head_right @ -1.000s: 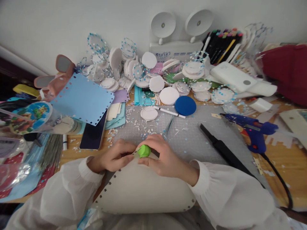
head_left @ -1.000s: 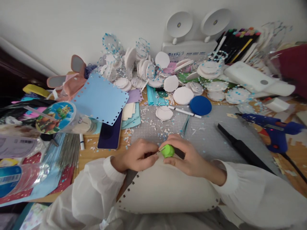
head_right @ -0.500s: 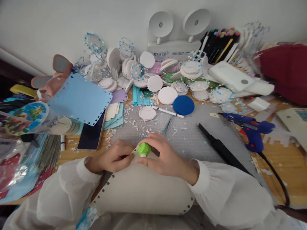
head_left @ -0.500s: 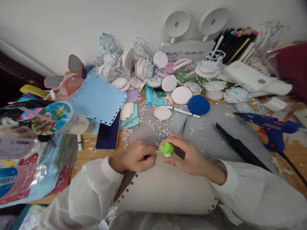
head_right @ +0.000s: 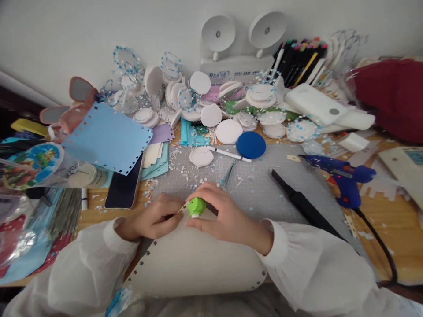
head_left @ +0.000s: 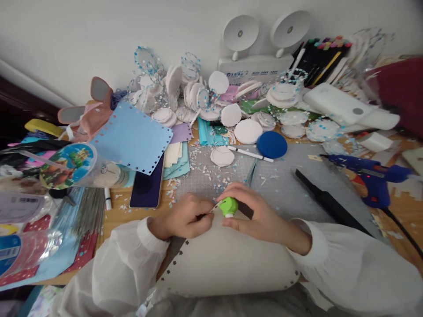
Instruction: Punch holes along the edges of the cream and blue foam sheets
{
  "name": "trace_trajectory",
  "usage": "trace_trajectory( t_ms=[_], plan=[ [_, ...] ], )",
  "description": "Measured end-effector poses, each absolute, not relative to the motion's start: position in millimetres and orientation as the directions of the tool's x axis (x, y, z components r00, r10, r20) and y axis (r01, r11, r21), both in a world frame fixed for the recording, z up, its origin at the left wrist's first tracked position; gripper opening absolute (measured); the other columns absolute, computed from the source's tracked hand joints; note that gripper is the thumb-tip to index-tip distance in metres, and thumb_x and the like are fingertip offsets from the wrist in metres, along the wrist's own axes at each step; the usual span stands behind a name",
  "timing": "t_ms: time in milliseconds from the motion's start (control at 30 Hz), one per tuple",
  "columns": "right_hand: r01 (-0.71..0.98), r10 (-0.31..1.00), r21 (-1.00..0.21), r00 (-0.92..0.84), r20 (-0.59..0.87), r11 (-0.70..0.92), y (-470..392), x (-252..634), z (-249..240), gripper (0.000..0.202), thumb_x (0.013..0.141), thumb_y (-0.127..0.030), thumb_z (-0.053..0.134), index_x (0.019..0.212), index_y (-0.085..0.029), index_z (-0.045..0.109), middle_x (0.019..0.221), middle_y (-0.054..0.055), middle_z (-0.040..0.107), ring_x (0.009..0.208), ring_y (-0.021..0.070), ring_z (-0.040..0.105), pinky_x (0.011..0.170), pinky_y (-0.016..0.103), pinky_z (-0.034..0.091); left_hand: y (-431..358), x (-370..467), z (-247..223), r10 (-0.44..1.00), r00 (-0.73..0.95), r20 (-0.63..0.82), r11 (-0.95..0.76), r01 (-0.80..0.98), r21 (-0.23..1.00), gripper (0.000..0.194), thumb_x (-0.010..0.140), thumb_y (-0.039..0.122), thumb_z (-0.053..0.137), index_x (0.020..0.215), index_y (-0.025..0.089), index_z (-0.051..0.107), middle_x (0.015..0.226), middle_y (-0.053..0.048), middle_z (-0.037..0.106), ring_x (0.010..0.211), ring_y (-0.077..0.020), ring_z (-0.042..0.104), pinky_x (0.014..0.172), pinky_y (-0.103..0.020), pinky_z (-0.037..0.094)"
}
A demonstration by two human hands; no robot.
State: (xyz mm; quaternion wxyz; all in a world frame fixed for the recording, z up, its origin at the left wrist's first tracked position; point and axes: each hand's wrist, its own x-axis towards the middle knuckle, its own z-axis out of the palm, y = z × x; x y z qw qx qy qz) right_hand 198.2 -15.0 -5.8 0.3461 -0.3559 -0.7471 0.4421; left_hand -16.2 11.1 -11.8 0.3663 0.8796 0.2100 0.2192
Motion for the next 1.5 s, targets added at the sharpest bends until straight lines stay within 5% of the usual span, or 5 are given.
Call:
trace_trajectory(
  t_ms=[233,667,800,1067,1500],
  plan=[
    [0.275,0.903,-0.942,-0.426,0.059,0.191,-19.9,195.4,-5.6,0.042,0.072,-0.019,0.075,0.102,-0.025,0.047,0.099,0.0,0.053,0.093,0.0178,0.052,0.081,0.03,0.042,10.1,-16.6,-12.2,0.533,0.818,0.217,-0.644,0.226,0.731,0.02,0.08,0.013,0.038,0.061,0.02,0.035,0.056,0.002,0.042,0.051,-0.0108,0.037,0.051,-0.027,0.027],
    [0.312,0.675,-0.687,-0.65,0.35,0.657,-21.6,192.0,-6.5,0.023,0.082,-0.018,0.064,0.1,-0.022,0.05,0.097,0.005,0.051,0.091,0.0178,0.051,0.079,0.032,0.047,8.2,-10.4,-8.5,0.612,0.767,0.192,-0.554,0.243,0.797,0.03,0.08,0.045,0.063,0.076,0.015,0.061,0.065,0.001,0.06,0.059,-0.0102,0.053,0.054,-0.021,0.036],
    [0.214,0.653,-0.782,-0.696,0.299,0.586,-15.5,202.2,5.7,0.038,0.077,-0.016,0.064,0.111,-0.021,0.049,0.108,0.009,0.049,0.103,0.0209,0.05,0.089,0.037,0.046,6.1,-10.5,-13.7,0.608,0.757,0.239,-0.609,0.252,0.752,0.026,0.074,0.04,0.07,0.078,0.016,0.062,0.068,0.0,0.062,0.062,-0.0114,0.057,0.056,-0.022,0.039],
    [0.297,0.767,-0.802,-0.575,0.283,0.519,-11.1,206.7,4.0,0.004,0.084,-0.016,0.058,0.084,-0.02,0.058,0.09,0.004,0.05,0.087,0.0177,0.053,0.08,0.034,0.045,5.6,-8.8,-15.0,0.603,0.763,0.233,-0.632,0.278,0.724,0.035,0.075,0.045,0.069,0.092,0.016,0.063,0.073,-0.001,0.064,0.065,-0.012,0.059,0.06,-0.022,0.041],
    [0.366,0.787,-0.817,-0.595,0.164,0.446,-17.6,200.9,5.4,0.014,0.082,-0.013,0.06,0.088,-0.021,0.051,0.097,0.006,0.052,0.096,0.0194,0.05,0.085,0.035,0.043,3.1,-6.0,-17.2,0.568,0.753,0.334,-0.772,0.347,0.532,0.032,0.08,0.047,0.064,0.084,0.016,0.061,0.067,0.001,0.062,0.06,-0.0122,0.058,0.053,-0.024,0.037]
  ],
)
